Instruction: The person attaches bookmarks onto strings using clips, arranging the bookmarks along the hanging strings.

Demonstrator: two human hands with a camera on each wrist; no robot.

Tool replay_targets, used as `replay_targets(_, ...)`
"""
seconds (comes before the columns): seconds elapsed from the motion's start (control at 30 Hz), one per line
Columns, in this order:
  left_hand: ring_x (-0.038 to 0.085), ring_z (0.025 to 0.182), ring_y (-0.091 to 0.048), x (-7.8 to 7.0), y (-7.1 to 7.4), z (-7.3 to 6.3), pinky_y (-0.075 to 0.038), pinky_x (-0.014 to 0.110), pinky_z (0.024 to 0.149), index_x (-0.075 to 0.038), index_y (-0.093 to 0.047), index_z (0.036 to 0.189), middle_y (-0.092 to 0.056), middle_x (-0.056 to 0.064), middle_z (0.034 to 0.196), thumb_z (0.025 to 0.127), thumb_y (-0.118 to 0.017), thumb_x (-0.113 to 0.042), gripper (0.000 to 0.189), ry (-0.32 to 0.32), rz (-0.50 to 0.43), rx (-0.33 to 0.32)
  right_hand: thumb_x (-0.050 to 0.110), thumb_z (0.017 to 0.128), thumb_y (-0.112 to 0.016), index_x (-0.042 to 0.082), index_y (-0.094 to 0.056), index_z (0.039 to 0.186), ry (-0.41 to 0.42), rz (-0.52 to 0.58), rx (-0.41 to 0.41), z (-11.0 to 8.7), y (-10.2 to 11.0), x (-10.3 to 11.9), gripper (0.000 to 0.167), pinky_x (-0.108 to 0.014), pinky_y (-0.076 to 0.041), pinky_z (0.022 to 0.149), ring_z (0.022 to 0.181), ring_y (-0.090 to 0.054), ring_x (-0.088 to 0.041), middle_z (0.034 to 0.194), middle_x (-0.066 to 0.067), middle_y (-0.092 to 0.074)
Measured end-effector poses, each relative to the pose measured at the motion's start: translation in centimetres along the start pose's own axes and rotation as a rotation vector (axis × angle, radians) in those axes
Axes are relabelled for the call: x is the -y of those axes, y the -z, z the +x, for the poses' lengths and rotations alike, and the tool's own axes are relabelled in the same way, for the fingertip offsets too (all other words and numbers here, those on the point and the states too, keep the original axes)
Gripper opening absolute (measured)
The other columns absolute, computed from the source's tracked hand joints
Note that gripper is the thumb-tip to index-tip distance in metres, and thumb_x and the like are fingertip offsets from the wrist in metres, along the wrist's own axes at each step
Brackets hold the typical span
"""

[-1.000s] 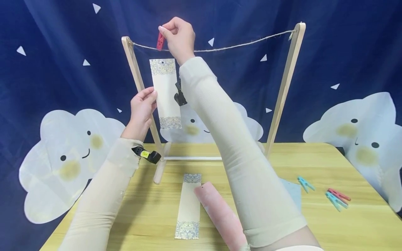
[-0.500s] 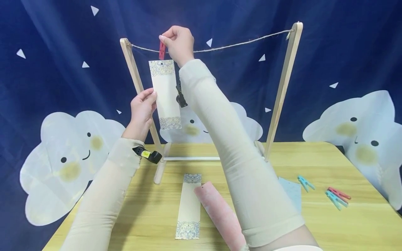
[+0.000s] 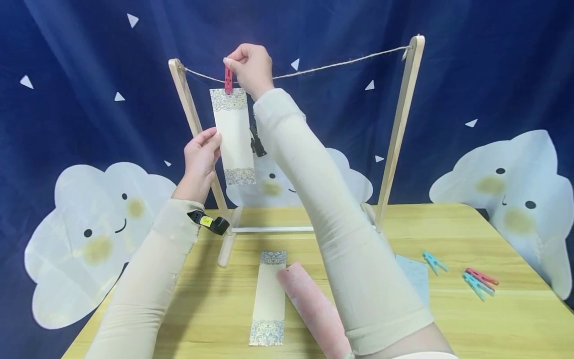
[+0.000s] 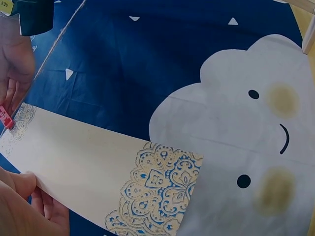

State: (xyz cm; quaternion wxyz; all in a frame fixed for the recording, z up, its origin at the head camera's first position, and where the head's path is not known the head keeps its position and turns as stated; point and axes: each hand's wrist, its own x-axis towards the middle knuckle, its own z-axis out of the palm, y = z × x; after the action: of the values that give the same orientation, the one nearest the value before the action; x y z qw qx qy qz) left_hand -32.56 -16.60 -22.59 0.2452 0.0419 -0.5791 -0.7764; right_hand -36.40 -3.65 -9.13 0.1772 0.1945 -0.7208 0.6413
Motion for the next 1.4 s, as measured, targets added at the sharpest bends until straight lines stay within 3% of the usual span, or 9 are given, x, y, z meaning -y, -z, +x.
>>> replay_targets(0.57,0.008,0.077,-0.058,-0.5,-0.6,0.2,-0.047,0.02,0.067,0.0,-0.067,0.108,-0.064,0.0,0.085,0.088,-0.064,-0.005,0.02,0.013,-0.024,0.019,0.016,0.088,-0.065,0.004,-0.068,0.09,-0.03,-0.147,0.098,-0.3,0.1,0.4,0.013,-0.022,-0.044,0.073,0.074,-0.05,-0.011,0.075,0.0,-0.059)
replay_targets(0.87,0.008,0.077,-0.058,0.0,-1.0,0.5,-0.047,0.02,0.069,0.001,-0.066,0.109,-0.063,-0.002,0.083,0.088,-0.064,-0.004,0.021,0.011,-0.038,0.038,0.025,0.09,-0.063,0.005,-0.069,0.109,-0.056,-0.252,0.189,-0.4,0.9,0.7,0.028,-0.02,-0.044,0.09,0.096,-0.053,-0.013,0.105,-0.007,-0.065)
replay_targets(1.1,0.008,0.076,-0.057,0.5,-1.1,0.5,-0.046,0.021,0.07,0.0,-0.066,0.109,-0.063,-0.003,0.083,0.089,-0.064,-0.006,0.021,0.019,-0.026,0.037,0.025,0.088,-0.066,0.007,-0.059,0.127,-0.122,-0.195,0.189,-1.2,1.2,0.5,0.043,-0.019,-0.04,0.1,0.116,-0.054,-0.012,0.128,-0.003,-0.059)
replay_targets(1.27,0.007,0.075,-0.057,0.8,-0.7,0.6,-0.045,0.02,0.068,-0.001,-0.066,0.109,-0.064,-0.003,0.083,0.088,-0.064,-0.006,0.021,0.033,-0.022,0.033,0.022,0.086,-0.069,0.006,-0.056,0.13,-0.047,-0.135,0.151,-2.0,1.7,0.3,0.048,-0.015,-0.041,0.096,0.116,-0.055,-0.008,0.13,-0.003,-0.058)
replay_targets(1.4,0.008,0.078,-0.058,0.9,-0.4,0.8,-0.046,0.024,0.074,-0.001,-0.066,0.111,-0.064,-0.003,0.085,0.089,-0.064,-0.006,0.023,0.029,-0.029,0.03,0.021,0.087,-0.068,0.005,-0.057,0.129,0.013,-0.102,0.149,-2.8,2.8,0.4,0.046,-0.015,-0.042,0.095,0.113,-0.057,-0.008,0.128,-0.004,-0.06)
